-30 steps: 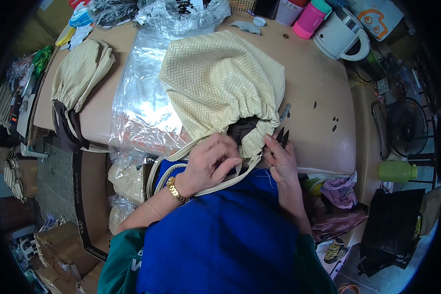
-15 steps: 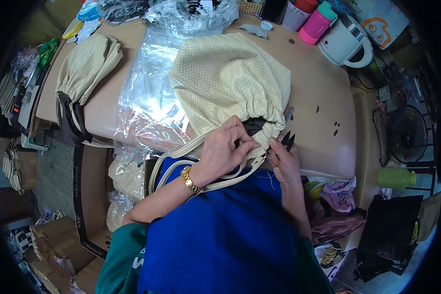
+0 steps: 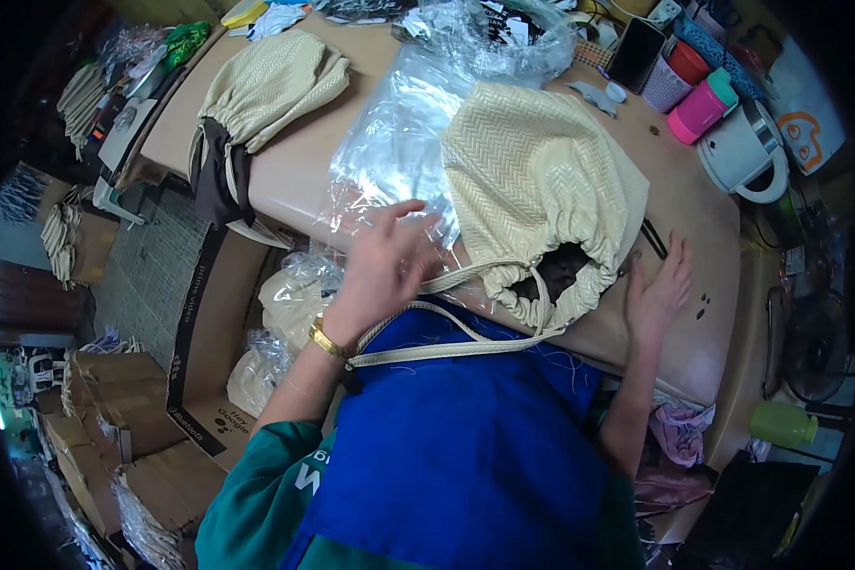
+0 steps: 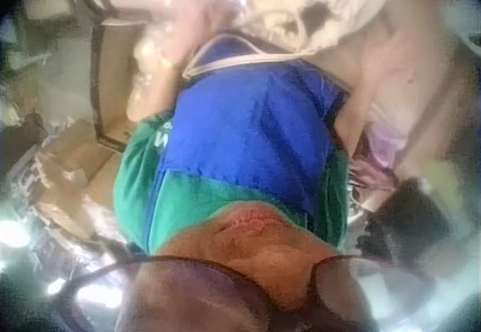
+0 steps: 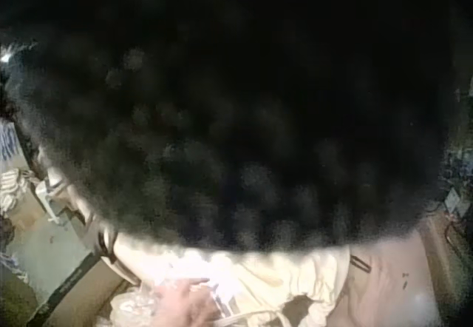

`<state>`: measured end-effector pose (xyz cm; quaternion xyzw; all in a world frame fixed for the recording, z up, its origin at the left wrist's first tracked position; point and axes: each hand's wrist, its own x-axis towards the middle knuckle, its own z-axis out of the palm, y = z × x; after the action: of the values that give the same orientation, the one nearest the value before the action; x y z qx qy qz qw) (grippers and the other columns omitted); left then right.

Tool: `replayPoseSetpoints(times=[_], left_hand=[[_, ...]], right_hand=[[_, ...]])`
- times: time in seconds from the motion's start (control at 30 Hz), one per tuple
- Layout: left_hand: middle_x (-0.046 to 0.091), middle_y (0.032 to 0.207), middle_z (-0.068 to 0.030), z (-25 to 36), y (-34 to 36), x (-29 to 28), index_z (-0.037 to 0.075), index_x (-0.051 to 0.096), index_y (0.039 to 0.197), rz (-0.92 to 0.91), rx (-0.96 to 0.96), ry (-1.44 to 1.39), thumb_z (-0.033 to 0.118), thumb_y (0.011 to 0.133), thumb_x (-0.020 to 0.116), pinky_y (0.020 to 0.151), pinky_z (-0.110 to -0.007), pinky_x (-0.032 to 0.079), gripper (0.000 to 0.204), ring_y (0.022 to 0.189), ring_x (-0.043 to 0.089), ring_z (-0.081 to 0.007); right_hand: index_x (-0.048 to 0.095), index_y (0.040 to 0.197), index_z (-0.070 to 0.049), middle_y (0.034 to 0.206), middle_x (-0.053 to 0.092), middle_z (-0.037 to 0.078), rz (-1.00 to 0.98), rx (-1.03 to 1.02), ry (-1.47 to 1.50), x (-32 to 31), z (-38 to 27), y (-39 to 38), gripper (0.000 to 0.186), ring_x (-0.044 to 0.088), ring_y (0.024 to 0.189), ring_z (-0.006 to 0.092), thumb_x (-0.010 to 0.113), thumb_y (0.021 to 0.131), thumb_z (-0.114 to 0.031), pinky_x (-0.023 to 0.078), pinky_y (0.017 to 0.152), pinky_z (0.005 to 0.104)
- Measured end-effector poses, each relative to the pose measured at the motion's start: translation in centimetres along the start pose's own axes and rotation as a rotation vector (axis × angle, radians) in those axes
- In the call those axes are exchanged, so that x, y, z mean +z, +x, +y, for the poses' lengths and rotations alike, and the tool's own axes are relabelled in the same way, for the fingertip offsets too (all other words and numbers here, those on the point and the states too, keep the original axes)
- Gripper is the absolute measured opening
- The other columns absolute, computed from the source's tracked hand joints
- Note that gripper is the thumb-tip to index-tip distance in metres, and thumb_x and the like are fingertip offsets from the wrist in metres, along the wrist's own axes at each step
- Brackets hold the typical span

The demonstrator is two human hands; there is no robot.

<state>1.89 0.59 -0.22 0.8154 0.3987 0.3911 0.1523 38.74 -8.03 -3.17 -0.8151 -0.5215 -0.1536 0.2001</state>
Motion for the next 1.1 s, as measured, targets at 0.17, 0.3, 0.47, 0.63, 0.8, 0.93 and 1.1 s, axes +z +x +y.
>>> replayPoseSetpoints(times=[0.17,0.3,0.47,0.63,0.8,0.93,1.1], left_hand=[[0.07,0.093,-0.0094,1.5,-1.4,-0.7,0.006,0.072,0.098,0.202,0.036,-0.25,-0.002,0.08,0.067,0.1,-0.044,0.043,0.02,0.101,0.064,-0.0271],[0.061,0.09,-0.0076,6.5,2.2,-8.0,0.012,0.066,0.108,0.535,0.378,-0.257,0.022,0.096,0.061,0.108,-0.054,0.037,0.017,0.105,0.06,-0.0304],[0.061,0.091,-0.008,11.5,4.9,-10.7,0.01,0.065,0.108,0.566,0.847,-0.308,0.021,0.094,0.063,0.104,-0.052,0.039,0.018,0.103,0.061,-0.03],[0.061,0.092,-0.0085,13.5,5.0,-10.7,0.009,0.064,0.108,0.552,0.952,-0.368,0.02,0.091,0.066,0.1,-0.05,0.041,0.02,0.101,0.061,-0.0296],[0.061,0.092,-0.009,14.3,4.4,-11.1,0.007,0.063,0.108,0.536,0.986,-0.379,0.018,0.089,0.068,0.097,-0.047,0.042,0.022,0.099,0.061,-0.0292],[0.062,0.093,-0.0093,14.6,4.6,-11.2,0.006,0.063,0.108,0.521,0.964,-0.373,0.017,0.088,0.07,0.094,-0.045,0.044,0.024,0.097,0.061,-0.0288],[0.062,0.094,-0.0098,14.7,4.5,-11.0,0.004,0.062,0.108,0.512,0.989,-0.39,0.016,0.085,0.072,0.09,-0.043,0.045,0.027,0.096,0.062,-0.0284]], right_hand=[[0.041,0.146,-0.009,0.157,0.029,0.021,-0.322,-0.226,0.112,-3.7,-1.7,-9.4,0.08,0.027,0.144,0.0411,0.076,0.077,-0.03,0.018,0.117,0.0589],[0.047,0.141,-0.01,0.156,0.031,0.02,-0.412,-0.328,0.071,-5.0,-0.9,-13.3,0.074,0.027,0.146,0.0395,0.078,0.076,-0.027,0.021,0.117,0.0579],[0.055,0.132,-0.009,0.14,0.047,0.018,-0.217,-0.262,0.219,-4.9,-2.5,-11.4,0.059,0.046,0.126,0.0377,0.077,0.078,-0.022,0.033,0.105,0.0529],[0.056,0.131,-0.008,0.142,0.047,0.014,-0.167,-0.273,0.14,-3.8,-2.9,-8.9,0.054,0.047,0.124,0.0368,0.072,0.081,-0.017,0.035,0.104,0.0512],[0.065,0.119,-0.006,0.135,0.055,0.015,-0.159,-0.319,0.254,-0.9,0.1,-4.5,0.036,0.051,0.119,0.0352,0.067,0.083,-0.008,0.041,0.101,0.0447],[0.07,0.102,-0.004,0.124,0.061,0.016,-0.113,-0.336,0.326,0.5,0.8,-1.1,0.019,0.055,0.115,0.0344,0.065,0.083,-0.002,0.043,0.099,0.0432],[0.068,0.096,-0.002,0.119,0.063,0.014,-0.061,-0.382,0.347,0.4,1.4,-0.7,0.014,0.057,0.113,0.0339,0.063,0.084,0.001,0.044,0.096,0.0427]])
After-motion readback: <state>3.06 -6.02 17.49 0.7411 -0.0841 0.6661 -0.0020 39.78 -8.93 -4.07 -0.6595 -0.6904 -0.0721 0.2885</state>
